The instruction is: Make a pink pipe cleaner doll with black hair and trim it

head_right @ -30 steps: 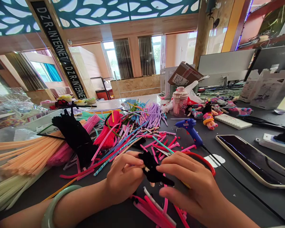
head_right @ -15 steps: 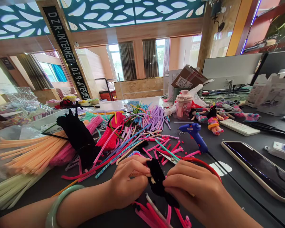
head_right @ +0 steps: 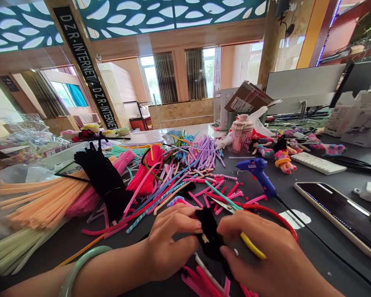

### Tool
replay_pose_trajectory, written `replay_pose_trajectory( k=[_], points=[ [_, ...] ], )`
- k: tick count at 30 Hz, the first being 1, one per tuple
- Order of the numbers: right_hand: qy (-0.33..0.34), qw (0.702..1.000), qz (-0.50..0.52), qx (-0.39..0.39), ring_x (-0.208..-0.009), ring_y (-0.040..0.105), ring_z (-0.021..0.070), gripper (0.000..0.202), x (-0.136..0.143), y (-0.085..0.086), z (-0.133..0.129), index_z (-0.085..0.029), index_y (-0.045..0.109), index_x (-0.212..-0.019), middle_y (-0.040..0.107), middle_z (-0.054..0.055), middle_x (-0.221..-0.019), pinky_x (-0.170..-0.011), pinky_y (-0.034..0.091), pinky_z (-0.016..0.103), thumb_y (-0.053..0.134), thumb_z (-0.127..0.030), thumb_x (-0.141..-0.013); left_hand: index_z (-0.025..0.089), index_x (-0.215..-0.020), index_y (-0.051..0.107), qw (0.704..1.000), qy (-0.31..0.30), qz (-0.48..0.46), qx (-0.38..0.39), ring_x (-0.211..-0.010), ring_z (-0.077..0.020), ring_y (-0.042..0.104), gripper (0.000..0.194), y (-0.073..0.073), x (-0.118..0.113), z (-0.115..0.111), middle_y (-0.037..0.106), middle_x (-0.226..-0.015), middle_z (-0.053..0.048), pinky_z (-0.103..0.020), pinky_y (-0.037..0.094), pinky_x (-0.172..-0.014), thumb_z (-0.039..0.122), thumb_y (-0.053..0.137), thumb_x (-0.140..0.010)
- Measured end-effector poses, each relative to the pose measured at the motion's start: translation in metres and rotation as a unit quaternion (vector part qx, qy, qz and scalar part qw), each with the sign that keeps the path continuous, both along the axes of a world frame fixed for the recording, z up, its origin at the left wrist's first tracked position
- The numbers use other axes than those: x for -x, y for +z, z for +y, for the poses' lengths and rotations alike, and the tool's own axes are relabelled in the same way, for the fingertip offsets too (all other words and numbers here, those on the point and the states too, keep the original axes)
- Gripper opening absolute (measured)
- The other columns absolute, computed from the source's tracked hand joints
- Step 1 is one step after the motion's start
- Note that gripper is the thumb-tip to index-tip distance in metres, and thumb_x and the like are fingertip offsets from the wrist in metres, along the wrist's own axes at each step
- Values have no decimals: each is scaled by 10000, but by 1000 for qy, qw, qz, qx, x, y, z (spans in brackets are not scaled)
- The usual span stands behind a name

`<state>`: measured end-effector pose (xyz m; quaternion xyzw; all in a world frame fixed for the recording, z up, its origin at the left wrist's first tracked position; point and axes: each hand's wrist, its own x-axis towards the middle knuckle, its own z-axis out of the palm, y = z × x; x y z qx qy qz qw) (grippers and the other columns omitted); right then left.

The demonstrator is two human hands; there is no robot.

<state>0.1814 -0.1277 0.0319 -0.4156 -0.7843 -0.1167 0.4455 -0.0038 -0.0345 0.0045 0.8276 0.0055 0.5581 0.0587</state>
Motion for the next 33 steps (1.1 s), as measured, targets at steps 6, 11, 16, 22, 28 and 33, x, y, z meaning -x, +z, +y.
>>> replay_pose_trajectory(
  k=[6,11,16,22,28,33],
  points=[
    [82,981,101,147,-579,700,115,428,-21,-22,5,-339,523,-1215,720,-73,-713,-550,564,128,684,-204,-842,191,-880,591,1000,1,-12,-10,-663,-138,693,51,0,0,2,726,-757,-25,-265,585,-688,144,582,-897],
    [136,910,259,294,-536,686,166,299,-30,-19,11,-281,637,-1075,707,-16,-645,-495,579,211,746,-320,-799,207,-735,601,992,19,-7,-128,-646,-132,649,169,4,0,3,693,-744,-5,-245,537,-613,55,626,-806],
    [91,861,302,399,-588,694,205,332,-34,-12,9,-259,725,-970,724,48,-685,-527,585,271,803,-443,-705,231,-717,640,978,36,-15,-207,-654,-120,623,166,1,-1,3,684,-824,-2,-230,524,-589,78,643,-783],
    [-58,867,351,348,-741,727,255,484,-16,-10,3,-242,781,-815,762,99,-811,-648,600,308,662,-699,-709,189,-1033,629,999,23,27,-3,-766,-121,692,96,-7,0,2,702,-943,-59,-203,601,-725,218,586,-953],
    [-38,913,242,325,-968,725,259,477,-18,-40,4,-340,695,-1248,756,49,-1132,-829,586,337,664,-427,-780,180,-1008,660,989,-64,36,126,-839,-166,695,210,2,-2,1,708,-937,-73,-253,604,-784,201,757,-823],
    [26,912,219,346,-1132,657,314,596,0,-46,4,-286,658,-1296,722,84,-1212,-994,515,439,757,-334,-711,204,-963,681,966,-90,8,241,-856,-179,668,362,-1,-4,4,666,-940,-45,-286,587,-771,260,892,-674]
  ],
)
